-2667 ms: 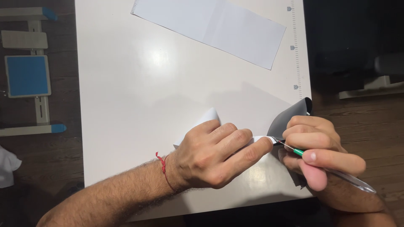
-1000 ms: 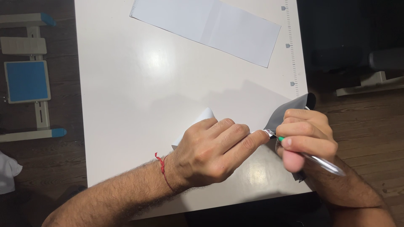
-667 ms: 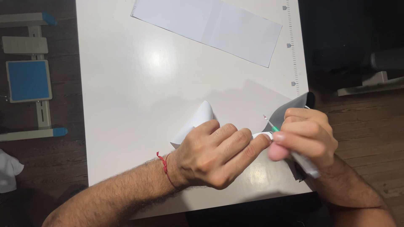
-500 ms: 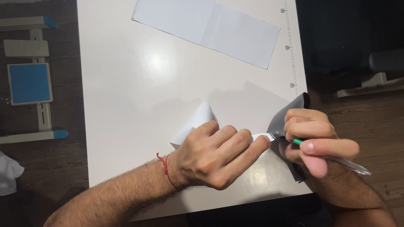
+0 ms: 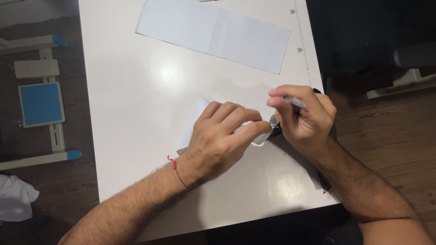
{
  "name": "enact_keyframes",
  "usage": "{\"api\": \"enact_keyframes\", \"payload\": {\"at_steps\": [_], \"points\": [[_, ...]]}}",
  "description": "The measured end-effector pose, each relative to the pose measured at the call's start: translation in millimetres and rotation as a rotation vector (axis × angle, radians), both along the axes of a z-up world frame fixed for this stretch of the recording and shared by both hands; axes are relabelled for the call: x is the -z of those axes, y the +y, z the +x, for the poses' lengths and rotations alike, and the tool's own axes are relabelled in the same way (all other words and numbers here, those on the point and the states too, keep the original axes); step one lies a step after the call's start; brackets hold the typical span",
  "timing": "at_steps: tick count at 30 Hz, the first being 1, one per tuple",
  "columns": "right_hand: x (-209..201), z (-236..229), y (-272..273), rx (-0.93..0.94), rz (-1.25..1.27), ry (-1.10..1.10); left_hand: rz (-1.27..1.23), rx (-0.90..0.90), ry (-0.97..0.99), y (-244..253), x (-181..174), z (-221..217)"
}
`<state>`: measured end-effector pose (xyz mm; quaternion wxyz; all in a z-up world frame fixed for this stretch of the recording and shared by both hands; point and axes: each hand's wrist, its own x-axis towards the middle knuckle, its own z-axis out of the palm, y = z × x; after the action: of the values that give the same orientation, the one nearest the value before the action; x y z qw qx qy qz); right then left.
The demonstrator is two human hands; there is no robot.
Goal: Assembling leather components by folding edges over a template using a small tool.
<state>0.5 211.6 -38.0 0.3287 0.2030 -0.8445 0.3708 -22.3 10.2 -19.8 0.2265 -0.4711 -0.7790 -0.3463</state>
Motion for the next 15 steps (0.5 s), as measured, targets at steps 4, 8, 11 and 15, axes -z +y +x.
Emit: {"api": "enact_keyframes", "payload": {"at_steps": [4,8,11,15], "points": [[-11.5,-2.3,-4.5,0.009,-0.125,-0.152,0.083,0.029,-0.101,1.9,5.2,-0.8],[-22.8,-4.0,-9.4,-0.031,-0.309,-0.213,0.123,0.006,-0.495,3.7,-3.9,8.4],[-13.4,-7.7,-2.7,-0.062,-0.370,-0.153,0.102,0.011,-0.629,2.5,-9.2,7.4],[-32.3,5.4,-2.6,0.031,-0.258,0.045,0.155,-0.025,-0.760,3.4,-19.8,11.4]]}}
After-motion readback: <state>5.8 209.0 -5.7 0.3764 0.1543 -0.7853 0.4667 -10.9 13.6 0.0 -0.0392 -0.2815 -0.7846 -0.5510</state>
